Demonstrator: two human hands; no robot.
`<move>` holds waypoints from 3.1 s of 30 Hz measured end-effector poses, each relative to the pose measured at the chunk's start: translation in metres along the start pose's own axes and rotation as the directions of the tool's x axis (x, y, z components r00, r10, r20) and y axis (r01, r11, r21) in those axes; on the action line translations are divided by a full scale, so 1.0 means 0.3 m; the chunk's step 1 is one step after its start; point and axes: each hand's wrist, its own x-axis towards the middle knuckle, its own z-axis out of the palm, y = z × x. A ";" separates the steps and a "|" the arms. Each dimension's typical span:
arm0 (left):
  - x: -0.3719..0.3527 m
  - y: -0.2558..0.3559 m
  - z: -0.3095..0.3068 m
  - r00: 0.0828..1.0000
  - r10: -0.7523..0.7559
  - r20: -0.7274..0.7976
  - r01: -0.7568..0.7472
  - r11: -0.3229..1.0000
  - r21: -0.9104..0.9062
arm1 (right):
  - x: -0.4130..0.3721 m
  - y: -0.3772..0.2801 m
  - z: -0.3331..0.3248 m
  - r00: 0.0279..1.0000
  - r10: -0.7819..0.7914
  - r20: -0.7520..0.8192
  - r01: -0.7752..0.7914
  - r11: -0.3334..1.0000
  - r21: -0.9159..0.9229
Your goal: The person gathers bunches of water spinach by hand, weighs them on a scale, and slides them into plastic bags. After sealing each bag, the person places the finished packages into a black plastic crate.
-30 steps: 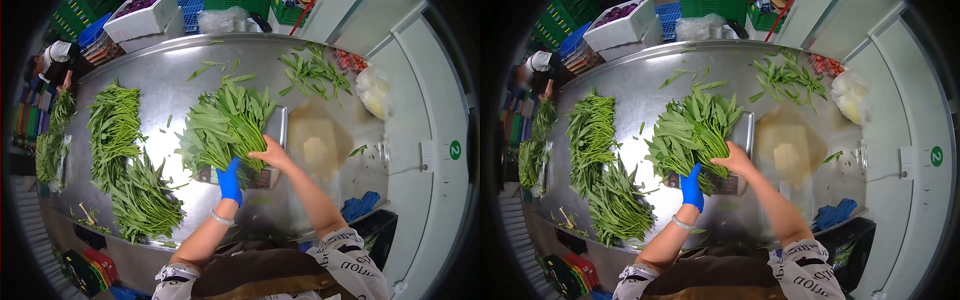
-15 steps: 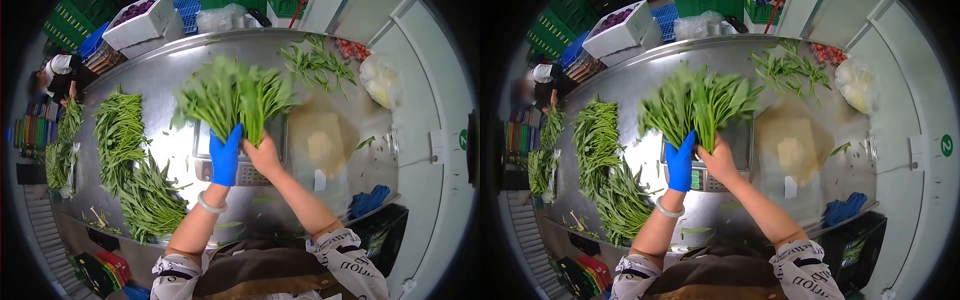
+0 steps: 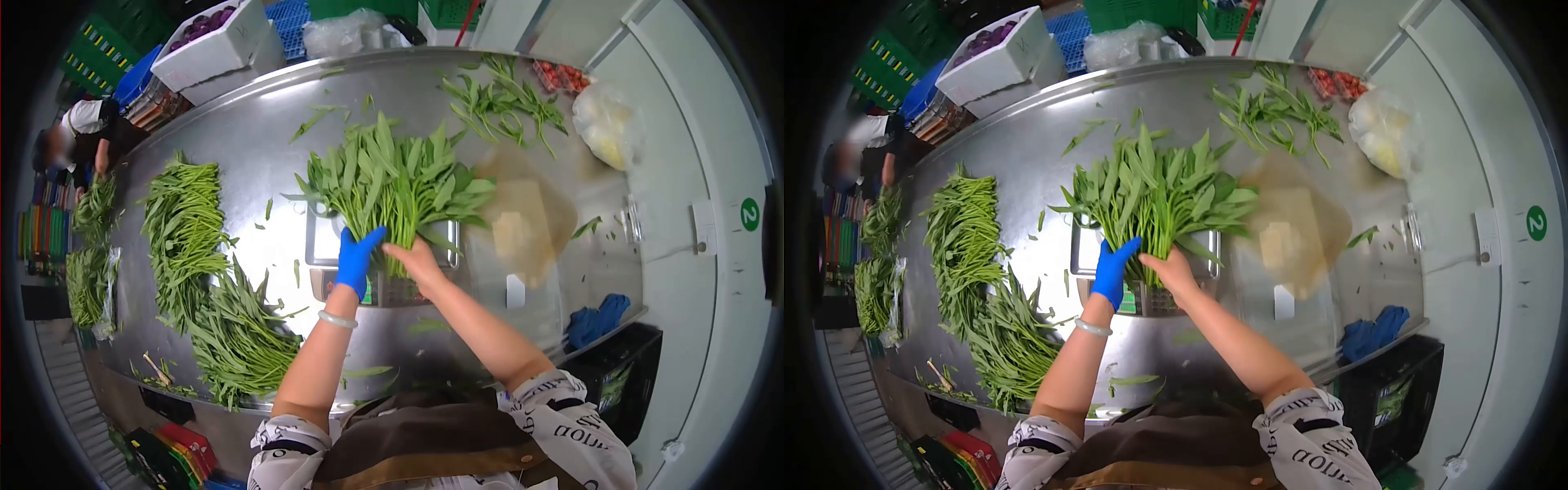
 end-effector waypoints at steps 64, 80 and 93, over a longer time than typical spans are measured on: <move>-0.353 -0.244 -0.853 0.986 -0.134 -0.098 0.083 0.910 -0.406 | -0.177 0.338 0.640 0.949 -0.100 0.299 0.229 0.872 -0.434; -0.319 -0.320 -0.848 0.992 -0.043 -0.116 -0.019 0.873 -0.488 | -0.262 -0.382 0.283 0.455 -0.848 -0.271 0.846 0.506 -0.166; -0.379 -0.113 -0.745 0.973 0.141 -0.182 -0.180 0.960 -0.217 | -0.328 -0.157 0.089 0.636 -0.772 -0.002 0.187 0.156 -0.970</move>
